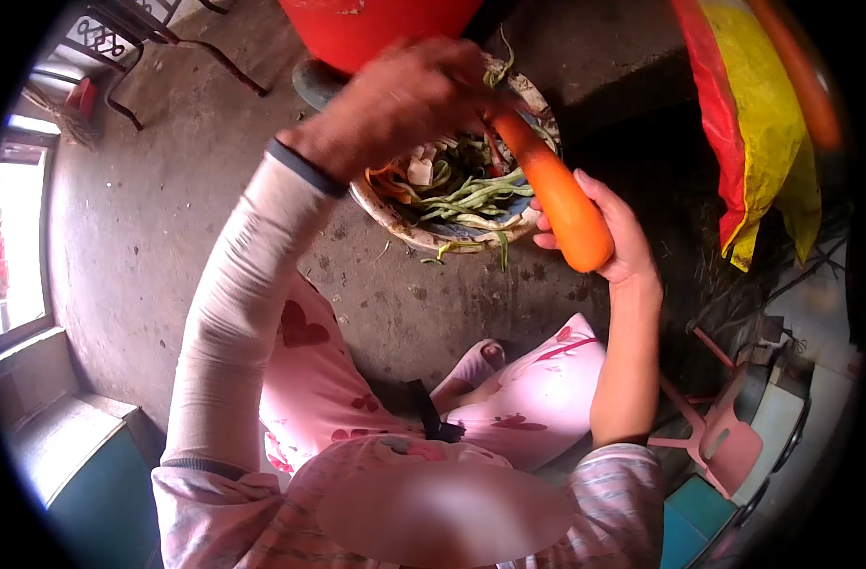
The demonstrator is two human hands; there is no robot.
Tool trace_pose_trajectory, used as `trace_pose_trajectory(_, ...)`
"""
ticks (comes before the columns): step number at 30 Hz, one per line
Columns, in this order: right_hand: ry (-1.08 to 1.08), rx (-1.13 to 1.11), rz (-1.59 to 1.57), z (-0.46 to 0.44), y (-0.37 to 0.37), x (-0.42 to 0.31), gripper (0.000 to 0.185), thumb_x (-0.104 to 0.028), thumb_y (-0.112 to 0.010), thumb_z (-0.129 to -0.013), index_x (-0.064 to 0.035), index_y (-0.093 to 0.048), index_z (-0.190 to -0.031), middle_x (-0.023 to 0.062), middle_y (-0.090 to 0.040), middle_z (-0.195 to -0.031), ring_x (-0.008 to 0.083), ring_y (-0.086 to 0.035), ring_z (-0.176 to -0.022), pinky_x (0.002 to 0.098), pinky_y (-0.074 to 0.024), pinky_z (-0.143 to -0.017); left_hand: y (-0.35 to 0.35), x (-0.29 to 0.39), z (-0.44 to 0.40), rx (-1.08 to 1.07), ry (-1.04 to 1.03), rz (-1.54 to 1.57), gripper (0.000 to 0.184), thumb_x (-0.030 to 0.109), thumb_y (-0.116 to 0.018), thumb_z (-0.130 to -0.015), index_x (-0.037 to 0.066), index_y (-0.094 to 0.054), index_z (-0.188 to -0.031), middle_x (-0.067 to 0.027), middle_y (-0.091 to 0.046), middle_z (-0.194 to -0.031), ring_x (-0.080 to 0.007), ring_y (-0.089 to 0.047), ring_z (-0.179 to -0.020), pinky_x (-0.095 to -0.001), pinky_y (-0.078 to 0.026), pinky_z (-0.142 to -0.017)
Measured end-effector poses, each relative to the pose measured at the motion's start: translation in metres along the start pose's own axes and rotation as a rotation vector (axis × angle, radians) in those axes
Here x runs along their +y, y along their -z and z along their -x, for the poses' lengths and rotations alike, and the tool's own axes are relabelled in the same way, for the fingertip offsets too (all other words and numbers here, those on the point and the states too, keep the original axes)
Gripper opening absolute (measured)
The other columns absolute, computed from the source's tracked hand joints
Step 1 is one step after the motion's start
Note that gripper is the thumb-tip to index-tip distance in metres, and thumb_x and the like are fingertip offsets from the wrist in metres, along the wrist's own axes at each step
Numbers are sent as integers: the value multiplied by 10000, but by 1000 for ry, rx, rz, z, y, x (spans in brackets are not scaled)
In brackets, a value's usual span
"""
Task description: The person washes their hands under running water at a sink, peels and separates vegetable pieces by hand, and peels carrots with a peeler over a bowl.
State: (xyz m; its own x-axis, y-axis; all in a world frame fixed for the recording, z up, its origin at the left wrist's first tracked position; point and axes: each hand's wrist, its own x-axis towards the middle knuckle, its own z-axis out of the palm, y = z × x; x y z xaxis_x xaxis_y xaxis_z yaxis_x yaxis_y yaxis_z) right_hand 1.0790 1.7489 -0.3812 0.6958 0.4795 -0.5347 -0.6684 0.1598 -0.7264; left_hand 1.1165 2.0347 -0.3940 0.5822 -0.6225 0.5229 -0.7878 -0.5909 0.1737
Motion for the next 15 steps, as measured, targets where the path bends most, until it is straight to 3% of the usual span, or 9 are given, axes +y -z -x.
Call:
trace_pose_trajectory(3,6,-23,44,2,7,-1,493,-375,-469,-959,49,-502,-1210,172,-608,-1034,202,-656,-821,397,-580,-744,6,-56,31,32,162,-108,385,211,-624,-855,200,-604,-1239,-65,-540,-946,-227,-561,-867,-357,-495,-744)
trace_pose_trajectory(5,28,-26,85,7,8,-3,520,-392,-504,-943,42,-485,-1229,162,-605,-1020,192,-650,-821,381,-577,-747,12,-62,43,66,313,10,363,227,-643,-833,187,-630,-1194,-90,-591,-947,-257,-577,-896,-365,-489,-797)
trace_pose_trajectory(8,135,-76,218,11,-3,-5,586,-403,-578,-902,29,-442,-1274,150,-589,-1017,184,-633,-819,335,-564,-739,20,-50,32,140,203,235,386,200,-647,-829,190,-619,-1215,-92,-592,-954,-255,-572,-891,-364,-486,-810)
trace_pose_trajectory(11,85,-93,291,12,-9,-10,635,-379,-627,-873,19,-401,-1313,140,-575,-1022,178,-619,-817,299,-548,-723,43,-20,11,23,59,252,442,179,-642,-844,218,-579,-1279,-85,-534,-999,-236,-566,-919,-371,-492,-796)
trace_pose_trajectory(15,98,-141,397,27,-11,-11,608,-326,-634,-874,23,-414,-1321,99,-587,-1025,151,-619,-824,292,-541,-720,42,-9,13,-42,-45,14,449,191,-641,-826,227,-589,-1271,-68,-526,-996,-232,-549,-920,-360,-488,-812)
